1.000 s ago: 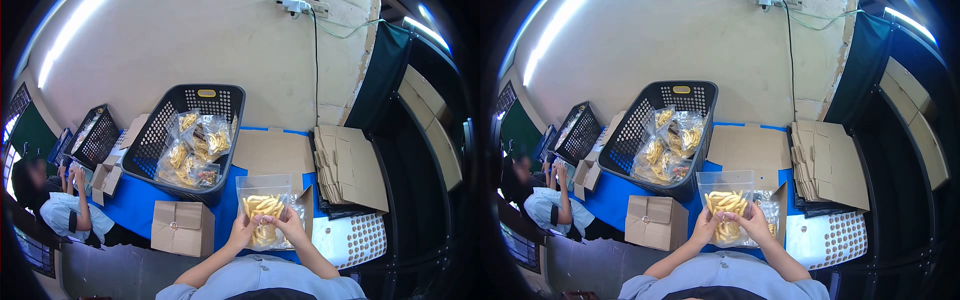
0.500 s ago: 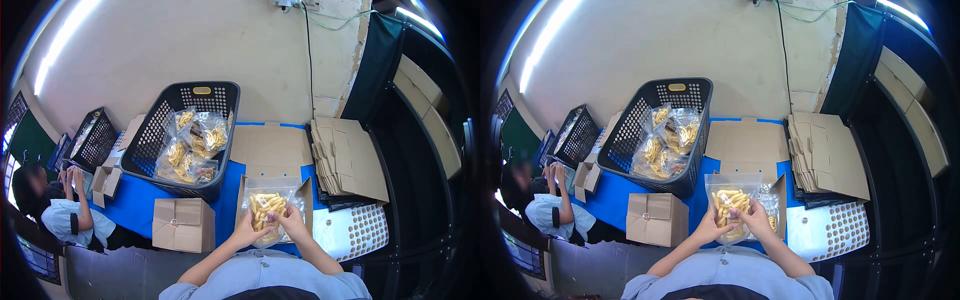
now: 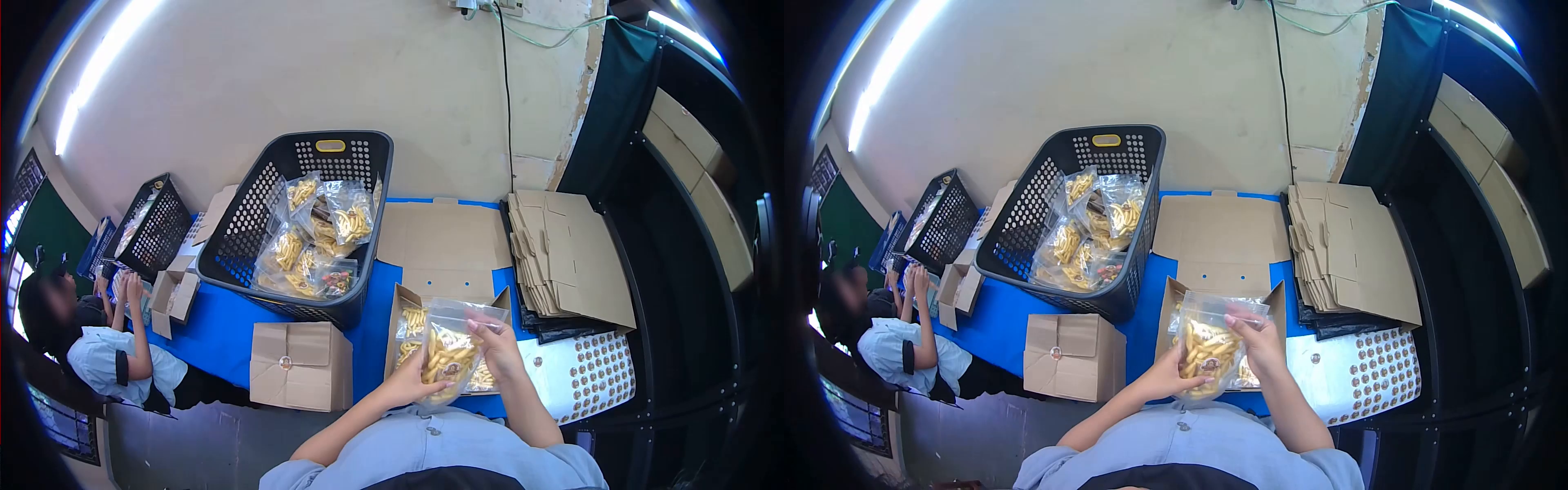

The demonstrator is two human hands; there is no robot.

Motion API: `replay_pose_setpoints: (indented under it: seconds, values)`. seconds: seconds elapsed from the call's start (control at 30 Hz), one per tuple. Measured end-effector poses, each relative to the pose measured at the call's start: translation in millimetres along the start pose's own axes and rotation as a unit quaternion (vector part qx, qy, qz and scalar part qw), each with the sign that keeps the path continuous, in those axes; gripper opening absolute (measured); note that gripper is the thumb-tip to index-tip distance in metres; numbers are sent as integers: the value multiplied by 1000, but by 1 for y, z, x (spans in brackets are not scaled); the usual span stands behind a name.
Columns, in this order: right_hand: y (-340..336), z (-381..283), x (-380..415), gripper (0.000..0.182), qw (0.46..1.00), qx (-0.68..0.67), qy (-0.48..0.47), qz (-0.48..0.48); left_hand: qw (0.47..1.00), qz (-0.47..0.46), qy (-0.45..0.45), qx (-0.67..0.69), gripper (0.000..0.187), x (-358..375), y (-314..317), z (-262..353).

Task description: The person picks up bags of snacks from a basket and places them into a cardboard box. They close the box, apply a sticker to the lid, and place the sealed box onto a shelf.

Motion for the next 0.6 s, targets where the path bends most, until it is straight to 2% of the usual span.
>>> replay_pose_setpoints:
  seconds: [0.03, 0.07, 0.1, 0.13, 0.17, 0.23, 0.27, 0.3, 0.37, 0.4, 0.43, 0.47, 0.5, 0.53, 0.6]
  values:
    - [-1, -2, -2, 24, 1000, 7, 17, -17, 1000, 2, 0, 0, 78, -1, -3, -1]
    - [-1, -5, 0, 16, 999, 33, 4, -17, 997, 16, 9, -81, 79, -3, -8, -1]
    - [0, -5, 2, 16, 999, 33, 5, -17, 987, 30, 18, -160, 80, -5, -10, 6]
    - [5, -4, 5, 16, 995, 67, -14, -72, 989, 103, 79, -68, 59, -4, -10, 24]
    - [11, -2, 10, 16, 986, 101, -33, -126, 989, 102, 77, -67, 59, -7, -14, 27]
    - [16, 4, 16, 17, 981, 138, -2, -136, 990, 120, 33, -66, 35, -10, -23, 35]
    - [18, 3, 16, 17, 983, 133, -15, -129, 978, 147, 51, -142, 21, -8, -22, 45]
    - [18, 1, 15, 17, 984, 129, -28, -121, 978, 143, 50, -142, 21, -8, -24, 44]
    - [14, -8, 17, 21, 978, 147, -28, -146, 989, 99, 51, -94, 22, -9, -29, 43]
    - [15, -13, 19, 26, 969, 152, -34, -192, 989, 98, 50, -94, 22, -8, -35, 41]
    - [16, -18, 21, 32, 958, 156, -39, -237, 996, 39, 51, -65, 24, -8, -38, 39]
    - [12, -23, 21, 32, 958, 156, -38, -236, 998, -20, 53, -36, 26, -8, -40, 39]
    - [11, -29, 23, 36, 933, 209, -80, -282, 998, -21, 52, -36, 26, -5, -42, 44]
    - [10, -33, 26, 41, 901, 261, -121, -325, 996, -64, 16, -52, 29, -2, -38, 49]
    - [6, -39, 29, 43, 897, 265, -87, -342, 983, -153, -29, -98, 42, 3, -36, 54]
Point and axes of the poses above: each hand's wrist, its own x-axis away from the middle knuckle, its own y-axis out of the palm, z = x × y, the point moved 4 cm from there along -x, towards the middle knuckle, and after that the axes turned 8 degrees about x, right-handed, at the moved point
